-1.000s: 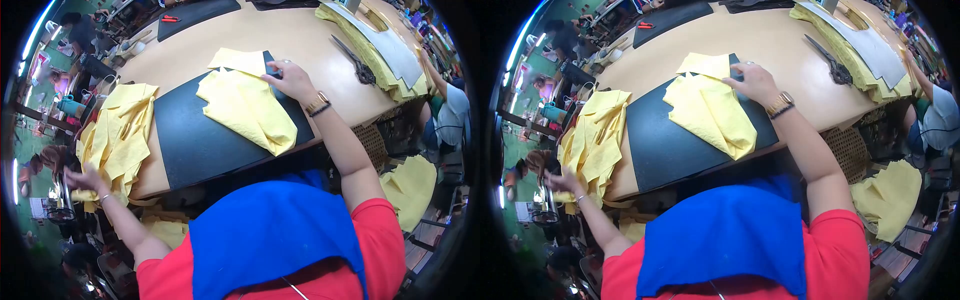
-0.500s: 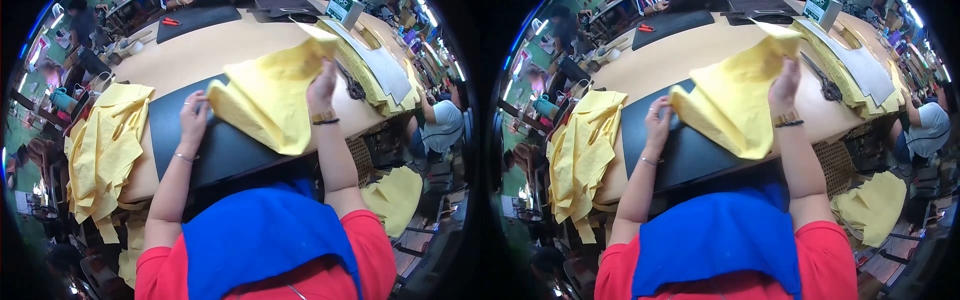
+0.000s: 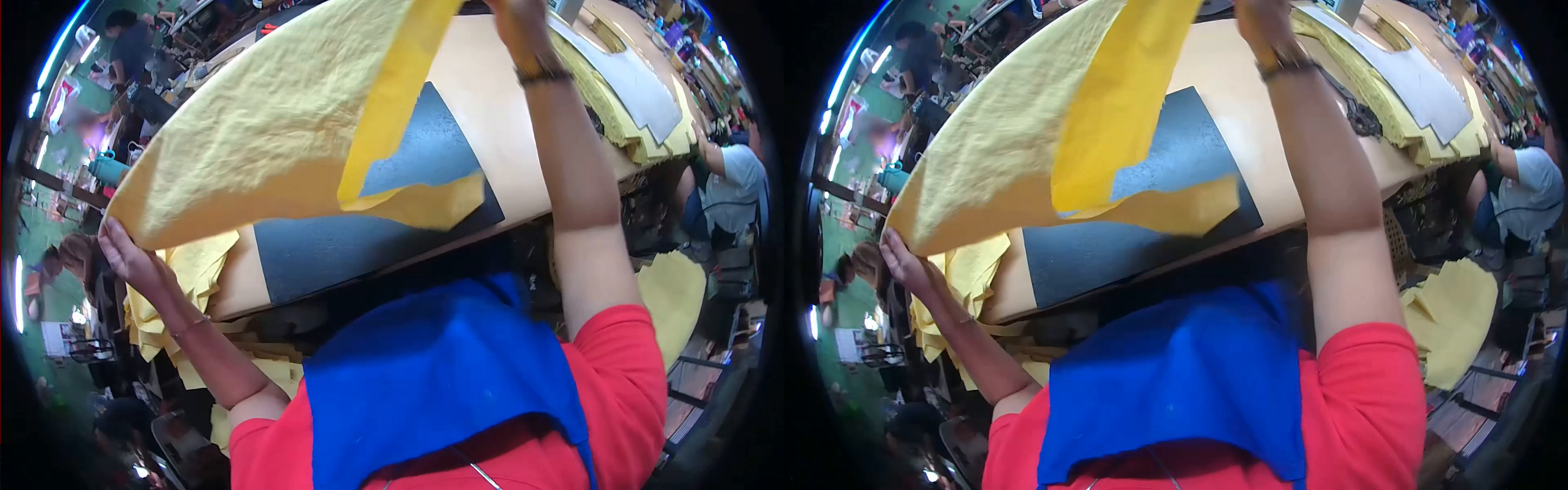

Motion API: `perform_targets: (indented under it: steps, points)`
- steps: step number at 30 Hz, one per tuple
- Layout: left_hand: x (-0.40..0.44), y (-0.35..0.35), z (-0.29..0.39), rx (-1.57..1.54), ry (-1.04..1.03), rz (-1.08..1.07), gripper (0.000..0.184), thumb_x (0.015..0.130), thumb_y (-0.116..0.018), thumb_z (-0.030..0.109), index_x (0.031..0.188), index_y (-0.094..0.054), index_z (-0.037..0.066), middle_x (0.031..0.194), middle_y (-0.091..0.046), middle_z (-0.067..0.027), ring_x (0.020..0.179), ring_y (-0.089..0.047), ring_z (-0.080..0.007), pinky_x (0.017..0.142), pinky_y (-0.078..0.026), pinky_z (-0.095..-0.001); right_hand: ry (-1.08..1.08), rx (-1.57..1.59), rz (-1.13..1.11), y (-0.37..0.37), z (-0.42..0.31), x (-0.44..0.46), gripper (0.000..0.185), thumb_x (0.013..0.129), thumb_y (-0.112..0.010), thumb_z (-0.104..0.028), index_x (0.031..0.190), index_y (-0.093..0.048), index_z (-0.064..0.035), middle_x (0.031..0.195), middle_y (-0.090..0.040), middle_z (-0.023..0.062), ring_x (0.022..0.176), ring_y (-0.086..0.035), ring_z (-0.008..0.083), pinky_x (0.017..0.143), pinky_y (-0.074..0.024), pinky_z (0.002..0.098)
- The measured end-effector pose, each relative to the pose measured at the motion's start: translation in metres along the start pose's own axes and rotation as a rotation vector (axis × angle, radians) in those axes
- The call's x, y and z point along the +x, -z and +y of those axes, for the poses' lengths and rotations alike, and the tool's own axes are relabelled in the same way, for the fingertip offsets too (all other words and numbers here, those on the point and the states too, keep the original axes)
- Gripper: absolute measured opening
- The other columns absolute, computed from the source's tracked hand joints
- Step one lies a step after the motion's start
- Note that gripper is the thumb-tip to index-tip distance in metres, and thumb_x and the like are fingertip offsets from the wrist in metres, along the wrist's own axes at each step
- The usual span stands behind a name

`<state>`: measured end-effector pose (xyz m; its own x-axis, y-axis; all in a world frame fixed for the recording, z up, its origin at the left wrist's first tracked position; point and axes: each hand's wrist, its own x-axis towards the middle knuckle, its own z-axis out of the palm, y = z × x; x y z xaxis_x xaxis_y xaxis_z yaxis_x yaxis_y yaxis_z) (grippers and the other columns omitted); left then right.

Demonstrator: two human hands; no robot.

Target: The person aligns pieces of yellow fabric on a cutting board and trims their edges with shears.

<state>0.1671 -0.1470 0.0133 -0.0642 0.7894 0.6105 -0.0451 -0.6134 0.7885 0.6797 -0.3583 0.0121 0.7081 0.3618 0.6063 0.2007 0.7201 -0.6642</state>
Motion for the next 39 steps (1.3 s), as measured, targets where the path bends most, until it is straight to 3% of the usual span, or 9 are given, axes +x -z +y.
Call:
perform_targets:
  steps: [3, 5, 8, 9, 12, 18, 21, 30, 39]
  points:
    - [-0.022, 0.004, -0.001, 0.626, -0.313, -0.164, 0.026, 0.099, -0.052, 0.020, 0.112, -0.056, -0.003, 0.099, -0.059, -0.0082, 0.091, -0.055, -0.0123, 0.082, -0.045, -0.0300, -0.115, -0.207, 0.081, 0.013, 0.061, 0.031, 0.023, 0.092, -0.057, -0.025, 0.095, -0.058, -0.0023, 0.085, -0.065, 0.0085, 0.078, -0.065, 0.0206, 0.073, -0.0555, 0.0322]
    - [-0.064, -0.001, 0.011, 0.622, 0.095, -0.509, 0.034, 0.096, -0.058, 0.024, 0.114, -0.055, -0.004, 0.080, -0.062, -0.0059, 0.070, -0.055, -0.0107, 0.066, -0.046, -0.0261, -0.502, -0.612, 0.317, -0.006, 0.024, -0.005, 0.030, 0.091, -0.060, -0.027, 0.109, -0.054, -0.0050, 0.097, -0.063, 0.0088, 0.082, -0.063, 0.0205, 0.072, -0.0560, 0.0345]
    - [-0.098, -0.001, 0.016, 0.778, 0.593, -0.928, 0.044, 0.091, -0.062, 0.033, 0.119, -0.057, -0.001, 0.083, -0.069, -0.0106, 0.055, -0.056, -0.0111, 0.054, -0.045, -0.0254, -0.125, -0.910, -0.028, 0.050, 0.058, -0.065, 0.058, 0.087, -0.066, -0.037, 0.128, -0.046, -0.0010, 0.106, -0.063, 0.0119, 0.094, -0.061, 0.0204, 0.084, -0.0492, 0.0316]
    - [-0.103, -0.005, 0.013, 0.804, 0.434, -0.891, 0.044, 0.090, -0.062, 0.032, 0.118, -0.058, -0.001, 0.088, -0.069, -0.0117, 0.061, -0.058, -0.0132, 0.059, -0.046, -0.0271, 0.147, -1.006, -0.120, 0.066, 0.073, -0.090, 0.063, 0.086, -0.067, -0.044, 0.127, -0.049, -0.0008, 0.102, -0.064, 0.0126, 0.092, -0.062, 0.0216, 0.084, -0.0489, 0.0336]
    - [-0.102, -0.028, -0.005, 0.758, 0.170, -0.818, 0.042, 0.090, -0.062, 0.029, 0.120, -0.058, -0.001, 0.109, -0.065, -0.0168, 0.095, -0.063, -0.0246, 0.087, -0.047, -0.0357, -0.305, -1.100, -0.429, 0.020, -0.012, -0.190, 0.050, 0.086, -0.066, -0.044, 0.110, -0.059, -0.0013, 0.097, -0.065, 0.0140, 0.093, -0.061, 0.0262, 0.084, -0.0482, 0.0371]
    - [-0.147, -0.120, 0.015, 0.459, -0.572, -1.244, 0.060, 0.075, -0.074, 0.045, 0.121, -0.059, 0.009, 0.128, -0.054, -0.0144, 0.117, -0.052, -0.0339, 0.098, -0.039, -0.0446, -0.280, -1.285, -0.450, 0.010, -0.057, -0.265, 0.034, 0.086, -0.065, -0.035, 0.105, -0.063, -0.0069, 0.104, -0.064, 0.0106, 0.101, -0.059, 0.0296, 0.093, -0.0437, 0.0435]
    - [-0.204, -0.116, 0.024, 0.447, -0.566, -1.529, 0.060, 0.073, -0.076, 0.045, 0.120, -0.058, 0.011, 0.133, -0.051, -0.0164, 0.121, -0.050, -0.0346, 0.099, -0.037, -0.0526, -0.139, -1.484, -0.574, 0.010, -0.061, -0.275, 0.034, 0.084, -0.066, -0.034, 0.108, -0.062, -0.0097, 0.114, -0.061, 0.0092, 0.111, -0.055, 0.0282, 0.100, -0.0362, 0.0546]
    - [-0.164, -0.086, -0.017, -0.261, 0.541, -0.784, 0.010, 0.100, -0.047, 0.014, 0.094, -0.050, 0.007, 0.109, -0.061, -0.0079, 0.092, -0.055, -0.0107, 0.082, -0.047, -0.0269, -0.044, -1.538, -0.990, -0.042, 0.033, -0.220, 0.046, 0.087, -0.059, -0.043, 0.116, -0.059, -0.0068, 0.124, -0.056, 0.0125, 0.119, -0.050, 0.0294, 0.096, -0.0298, 0.0668]
    - [-0.125, -0.140, 0.084, -0.148, -0.245, -1.301, 0.026, 0.089, -0.064, 0.025, 0.104, -0.062, 0.004, 0.127, -0.057, -0.0213, 0.121, -0.053, -0.0360, 0.101, -0.039, -0.0427, -0.421, -1.186, -1.104, -0.170, 0.091, -0.103, 0.036, 0.087, -0.053, -0.029, 0.112, -0.064, -0.0048, 0.108, -0.065, 0.0167, 0.104, -0.060, 0.0323, 0.089, -0.0436, 0.0526]
